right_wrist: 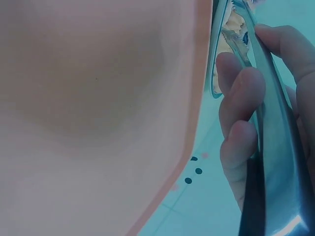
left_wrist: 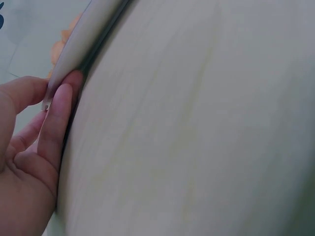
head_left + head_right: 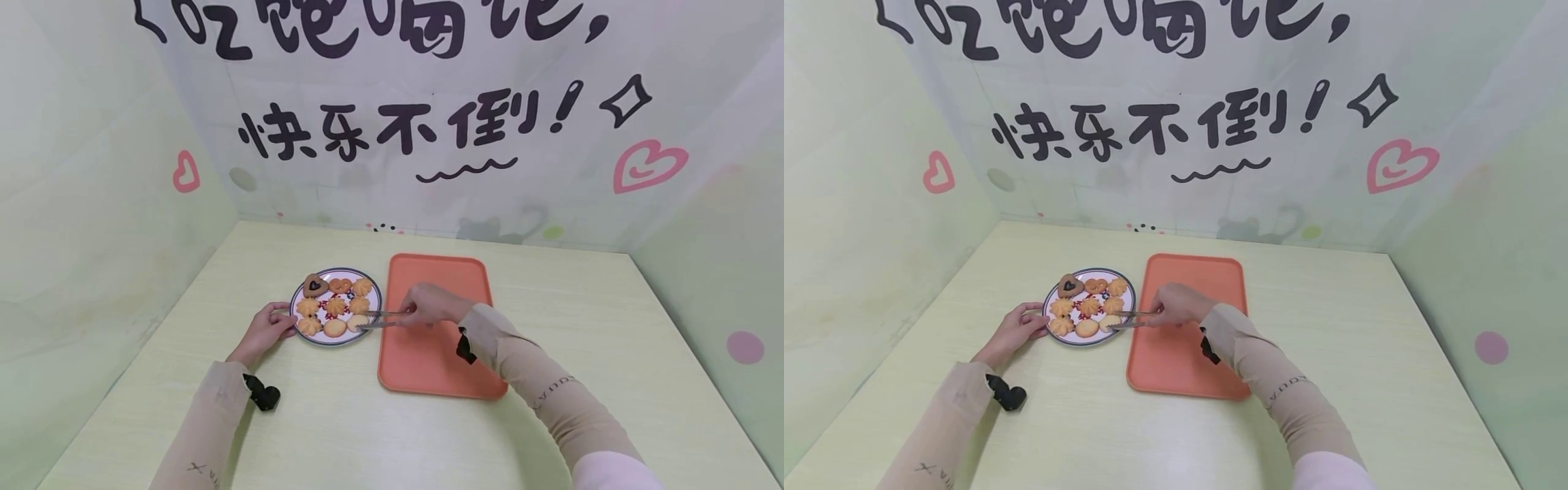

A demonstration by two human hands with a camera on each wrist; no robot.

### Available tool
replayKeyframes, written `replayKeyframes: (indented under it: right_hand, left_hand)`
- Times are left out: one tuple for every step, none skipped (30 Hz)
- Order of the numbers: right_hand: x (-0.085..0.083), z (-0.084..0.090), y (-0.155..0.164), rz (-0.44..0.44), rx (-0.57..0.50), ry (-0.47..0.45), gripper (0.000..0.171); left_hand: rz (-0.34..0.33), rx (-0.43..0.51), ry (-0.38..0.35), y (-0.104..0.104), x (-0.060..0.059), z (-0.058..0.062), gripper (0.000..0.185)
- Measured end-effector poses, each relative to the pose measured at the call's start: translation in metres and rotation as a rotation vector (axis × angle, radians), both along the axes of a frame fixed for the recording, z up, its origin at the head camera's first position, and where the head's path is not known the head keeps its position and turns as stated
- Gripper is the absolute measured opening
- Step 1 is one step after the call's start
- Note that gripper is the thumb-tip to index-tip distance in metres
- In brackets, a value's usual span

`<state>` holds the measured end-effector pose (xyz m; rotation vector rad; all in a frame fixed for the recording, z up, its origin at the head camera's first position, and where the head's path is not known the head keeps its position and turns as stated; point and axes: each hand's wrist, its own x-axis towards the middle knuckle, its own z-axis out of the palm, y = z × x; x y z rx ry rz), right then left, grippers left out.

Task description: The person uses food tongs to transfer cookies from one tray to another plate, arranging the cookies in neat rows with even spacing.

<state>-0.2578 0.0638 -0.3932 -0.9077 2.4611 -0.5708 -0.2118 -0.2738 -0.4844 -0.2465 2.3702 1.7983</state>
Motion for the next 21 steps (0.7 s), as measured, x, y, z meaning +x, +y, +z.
replayKeyframes:
  right_hand:
    - [-0.0004,0.0004,0.0001,-0.002,0.004,0.005,0.012]
    - [-0.0007,0.0009,0.0004,-0.002,0.004,0.005,0.012]
    - [-0.0012,0.0011,0.0008,-0.002,0.008,0.007,0.012]
    - [-0.0016,0.0014,0.0014,-0.002,0.006,0.006,0.012]
    - [-0.0018,0.0019,0.002,-0.002,0.007,0.004,0.012]
    - [-0.0022,0.0022,0.0023,-0.004,0.007,0.002,0.013]
    - [-0.0024,0.0026,0.0026,-0.004,0.007,0.0,0.013]
    - [-0.0028,0.0029,0.0028,-0.005,0.009,-0.006,0.013]
    - [-0.0031,0.0031,0.003,-0.006,0.014,-0.011,0.014]
    - [-0.0034,0.0033,0.003,-0.004,0.018,-0.011,0.015]
    - [-0.0037,0.0034,0.0028,-0.004,0.02,-0.013,0.016]
    - [-0.0039,0.0036,0.0025,-0.003,0.022,-0.015,0.018]
    - [-0.0042,0.0035,0.002,-0.001,0.023,-0.014,0.019]
    - [-0.0044,0.0036,0.0016,0.002,0.026,-0.013,0.02]
    - [-0.0045,0.0037,0.0011,0.004,0.025,-0.012,0.021]
    - [-0.0046,0.0038,0.0006,0.006,0.025,-0.01,0.021]
    - [-0.0047,0.0039,0.0001,0.006,0.026,-0.01,0.021]
    - [-0.0046,0.0041,-0.0003,0.011,0.027,-0.01,0.022]
    - [-0.0046,0.004,-0.0007,0.014,0.026,-0.011,0.022]
    - [-0.0045,0.0043,-0.001,0.016,0.026,-0.014,0.022]
    - [-0.0043,0.0046,-0.0012,0.017,0.025,-0.018,0.022]
  left_hand:
    - [0.005,-0.001,-0.006,0.0002,-0.0003,0.0001,0.047]
    - [0.003,-0.006,-0.008,0.0003,-0.0005,0.0002,0.047]
    - [0.005,-0.007,-0.011,0.0003,-0.0006,0.0005,0.047]
    - [0.004,-0.005,-0.011,0.0001,-0.0006,0.0006,0.047]
    - [0.004,-0.006,-0.012,0.0001,-0.0005,0.0009,0.047]
    - [0.003,-0.005,-0.012,0.0,-0.0005,0.001,0.047]
    - [0.001,-0.006,-0.011,-0.0003,-0.0004,0.0011,0.047]
    - [0.004,-0.004,-0.01,-0.0002,-0.0002,0.0014,0.046]
    - [0.005,-0.004,-0.01,-0.0003,-0.0002,0.0016,0.046]
    - [0.007,-0.001,-0.009,-0.0003,-0.0001,0.0018,0.046]
    - [0.006,-0.002,-0.008,-0.0004,-0.0001,0.0019,0.045]
    - [0.005,-0.005,-0.007,-0.0004,-0.0001,0.002,0.046]
    - [0.005,-0.009,-0.006,-0.0005,-0.0001,0.0021,0.046]
    - [0.009,-0.008,-0.007,-0.0001,-0.0001,0.0023,0.045]
    - [0.007,-0.011,-0.008,-0.0001,-0.0001,0.0023,0.046]
    - [0.008,-0.009,-0.009,0.0,0.0,0.0024,0.046]
    - [0.005,-0.012,-0.01,0.0,0.0,0.0024,0.046]
    - [0.005,-0.009,-0.011,0.0002,0.0001,0.0025,0.046]
    - [0.004,-0.004,-0.012,0.0002,0.0002,0.0026,0.046]
    - [0.004,0.002,-0.014,0.0004,0.0002,0.0026,0.046]
    - [0.002,0.003,-0.014,0.0003,0.0002,0.0026,0.046]
